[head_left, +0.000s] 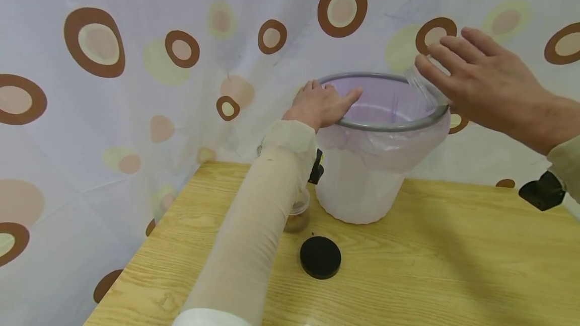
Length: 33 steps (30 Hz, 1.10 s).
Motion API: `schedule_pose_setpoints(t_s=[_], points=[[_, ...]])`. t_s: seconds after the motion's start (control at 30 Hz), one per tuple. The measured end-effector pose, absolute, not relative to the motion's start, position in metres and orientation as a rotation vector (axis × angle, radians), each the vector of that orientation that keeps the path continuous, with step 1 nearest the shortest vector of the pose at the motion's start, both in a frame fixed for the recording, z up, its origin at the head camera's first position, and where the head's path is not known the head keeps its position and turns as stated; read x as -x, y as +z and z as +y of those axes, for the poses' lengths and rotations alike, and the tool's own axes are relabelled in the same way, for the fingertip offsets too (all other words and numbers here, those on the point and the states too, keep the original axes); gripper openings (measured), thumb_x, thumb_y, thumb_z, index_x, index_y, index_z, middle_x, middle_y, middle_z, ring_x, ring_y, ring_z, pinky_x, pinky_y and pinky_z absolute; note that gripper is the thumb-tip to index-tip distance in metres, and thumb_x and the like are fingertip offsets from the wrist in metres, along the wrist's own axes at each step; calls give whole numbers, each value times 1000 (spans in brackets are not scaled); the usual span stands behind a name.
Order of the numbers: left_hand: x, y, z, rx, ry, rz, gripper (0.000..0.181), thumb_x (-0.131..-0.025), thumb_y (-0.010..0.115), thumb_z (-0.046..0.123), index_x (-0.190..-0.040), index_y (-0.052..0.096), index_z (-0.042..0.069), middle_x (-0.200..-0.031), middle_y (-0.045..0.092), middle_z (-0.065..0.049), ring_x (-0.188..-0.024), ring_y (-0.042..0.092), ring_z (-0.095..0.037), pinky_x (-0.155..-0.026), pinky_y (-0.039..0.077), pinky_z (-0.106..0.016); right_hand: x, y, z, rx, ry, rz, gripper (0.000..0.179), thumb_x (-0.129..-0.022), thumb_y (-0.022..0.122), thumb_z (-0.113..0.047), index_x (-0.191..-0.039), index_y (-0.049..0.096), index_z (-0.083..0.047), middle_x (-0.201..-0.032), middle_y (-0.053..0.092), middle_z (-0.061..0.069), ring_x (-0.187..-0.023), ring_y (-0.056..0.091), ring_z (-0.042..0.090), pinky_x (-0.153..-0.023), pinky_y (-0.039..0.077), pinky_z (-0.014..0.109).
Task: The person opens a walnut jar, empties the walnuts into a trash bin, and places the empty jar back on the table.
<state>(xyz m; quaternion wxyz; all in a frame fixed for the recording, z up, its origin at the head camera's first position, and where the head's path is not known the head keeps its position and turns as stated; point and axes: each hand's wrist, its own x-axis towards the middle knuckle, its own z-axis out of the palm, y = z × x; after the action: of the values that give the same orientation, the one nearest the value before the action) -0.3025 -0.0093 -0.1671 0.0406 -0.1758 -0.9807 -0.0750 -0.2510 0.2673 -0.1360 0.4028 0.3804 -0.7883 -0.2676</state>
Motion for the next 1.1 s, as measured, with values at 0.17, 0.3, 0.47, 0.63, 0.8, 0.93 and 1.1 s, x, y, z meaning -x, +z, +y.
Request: schedule_pose_setpoints(t_s=[0.17,0.3,0.47,0.63,0.8,0.93,1.1], points=[[303,-167,-9,533,-247,-3004,87,-98,9,70,-149,42,7,-154,37,-19,-144,29,-28,-121,20,-36,251,-133,265,-993,-714,-1969,119,-31,96,6,-137,40,1,-140,42,27,-132,37,43,-119,24,52],[303,-167,-9,533,-248,-3002,87,-98,8,70,-149,42,8,-154,36,-19,-145,29,-28,-121,19,-37,250,-131,263,-1007,-796,-1943,115,-35,90,14,-137,38,0,-141,40,27,-133,35,43,-118,25,52],[302,-168,-10,537,-261,-3016,87,-97,8,70,-150,41,8,-155,35,-19,-146,27,-29,-122,18,-37,250,-130,261,-1022,-853,-1912,119,-32,90,13,-138,38,1,-139,40,28,-132,34,44,-117,26,52],[302,-169,-10,533,-269,-3009,87,-97,9,70,-150,41,8,-155,35,-20,-145,27,-28,-122,18,-37,250,-130,261,-1013,-925,-1882,129,-25,95,7,-140,37,0,-143,41,27,-136,34,43,-120,24,51],[303,-169,-11,524,-272,-3008,87,-97,10,70,-150,41,8,-155,35,-20,-145,27,-28,-122,18,-37,250,-133,261,-997,-1017,-1880,136,-25,97,5,-144,32,-2,-151,37,26,-144,31,39,-124,16,48],[302,-170,-11,526,-283,-3013,87,-97,10,70,-151,39,9,-156,35,-19,-146,27,-28,-122,18,-37,250,-134,260,-1002,-1038,-1879,135,-26,96,6,-145,32,-2,-151,37,26,-145,30,38,-124,14,48],[303,-169,-10,525,-264,-3006,87,-97,9,70,-151,40,8,-156,34,-19,-146,27,-29,-122,18,-37,250,-133,260,-1001,-1026,-1871,134,-27,96,8,-145,32,-2,-151,37,25,-145,31,37,-124,15,48]])
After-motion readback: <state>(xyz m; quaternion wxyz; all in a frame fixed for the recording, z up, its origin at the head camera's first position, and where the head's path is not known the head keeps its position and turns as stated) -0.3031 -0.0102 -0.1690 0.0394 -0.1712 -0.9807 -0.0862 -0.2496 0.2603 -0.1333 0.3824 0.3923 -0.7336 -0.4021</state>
